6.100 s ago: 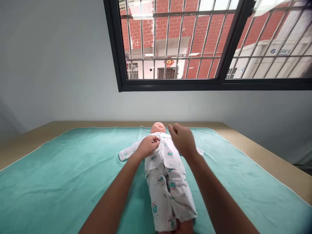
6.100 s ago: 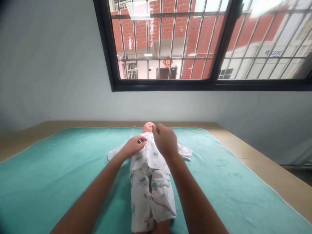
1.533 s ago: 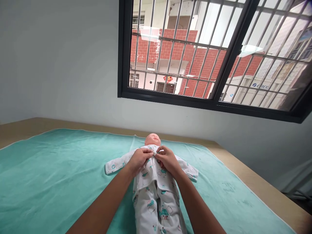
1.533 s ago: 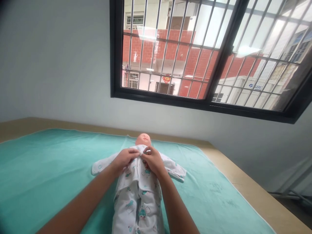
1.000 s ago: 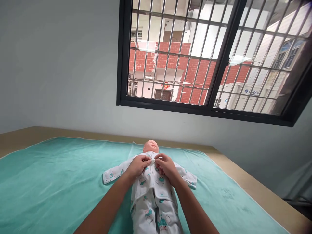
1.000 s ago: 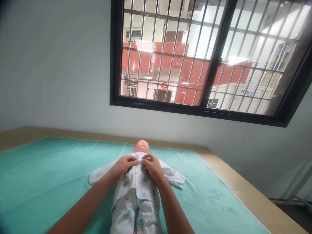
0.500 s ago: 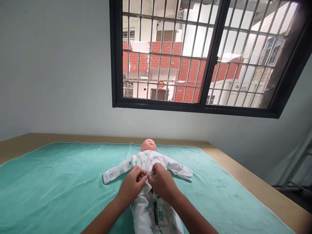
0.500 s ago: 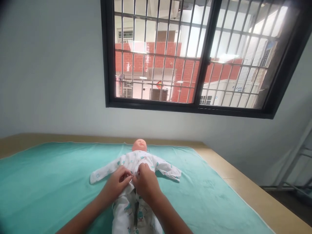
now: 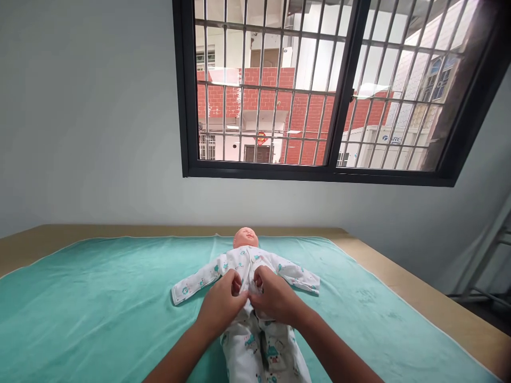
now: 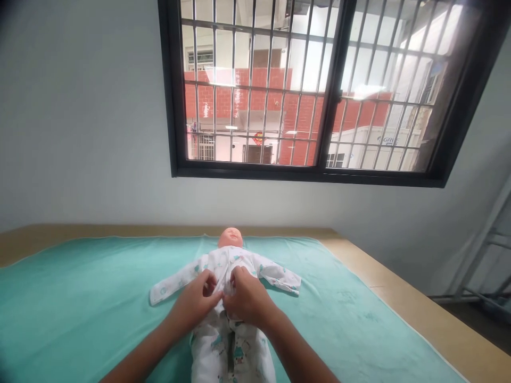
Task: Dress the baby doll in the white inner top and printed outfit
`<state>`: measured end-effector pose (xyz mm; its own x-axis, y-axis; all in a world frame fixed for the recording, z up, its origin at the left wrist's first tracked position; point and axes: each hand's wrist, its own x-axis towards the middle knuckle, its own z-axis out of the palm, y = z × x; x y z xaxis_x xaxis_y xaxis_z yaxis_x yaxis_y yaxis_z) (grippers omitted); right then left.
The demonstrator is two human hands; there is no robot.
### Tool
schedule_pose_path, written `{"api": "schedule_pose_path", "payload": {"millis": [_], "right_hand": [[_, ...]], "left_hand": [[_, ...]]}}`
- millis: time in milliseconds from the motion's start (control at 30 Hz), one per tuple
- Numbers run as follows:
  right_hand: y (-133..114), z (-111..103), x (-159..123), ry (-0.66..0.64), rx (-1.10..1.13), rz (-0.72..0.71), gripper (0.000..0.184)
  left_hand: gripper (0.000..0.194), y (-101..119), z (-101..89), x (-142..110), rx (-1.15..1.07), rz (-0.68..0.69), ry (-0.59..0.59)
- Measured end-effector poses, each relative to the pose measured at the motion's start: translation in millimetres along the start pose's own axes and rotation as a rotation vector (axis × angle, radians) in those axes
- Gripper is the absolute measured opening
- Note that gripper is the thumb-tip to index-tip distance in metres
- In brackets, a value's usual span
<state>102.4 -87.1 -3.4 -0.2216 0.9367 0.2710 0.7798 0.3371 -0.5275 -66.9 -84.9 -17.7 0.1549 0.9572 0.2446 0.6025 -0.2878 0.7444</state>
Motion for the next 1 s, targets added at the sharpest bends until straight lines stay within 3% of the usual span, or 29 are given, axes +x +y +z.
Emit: {"api": "schedule_pose_path", "payload": {"millis": [100,267,400,500,600,733,900,1000], "right_hand": [[-3,2,-1,0.010,-0.058,-0.017,0.021],[-9,17,-1,0.137,-0.298,0.081,0.010],[-13,25,-2,0.171,-0.401,0.063,0.003],[-12,24,-1,0.167,-0.400,0.021,0.008],[-6,17,3,0.174,-0.235,0.029,0.010],[4,9,10,0.121,0.152,0.070,0.012],[9,10,13,-0.049,0.707,0.336,0.012],[10,9,11,-0.054,0.897,0.367,0.019]], "left_hand": [[0.018,-8,-3.8,4,-0.174,0.017,-0.034],[0.037,-23,-6.6,9,-0.393,0.016,-0.091],[0.039,-19,-6.8,9,-0.317,0.036,-0.071],[0.037,-12,-6.7,9,-0.200,0.055,-0.027],[0.038,-9,-6.6,8,-0.137,0.017,-0.015],[0.042,-10,-6.0,10,-0.139,-0.024,-0.009],[0.035,-13,-4.3,16,-0.166,-0.048,-0.003],[0.021,-14,-4.7,20,-0.054,-0.001,0.022]]}}
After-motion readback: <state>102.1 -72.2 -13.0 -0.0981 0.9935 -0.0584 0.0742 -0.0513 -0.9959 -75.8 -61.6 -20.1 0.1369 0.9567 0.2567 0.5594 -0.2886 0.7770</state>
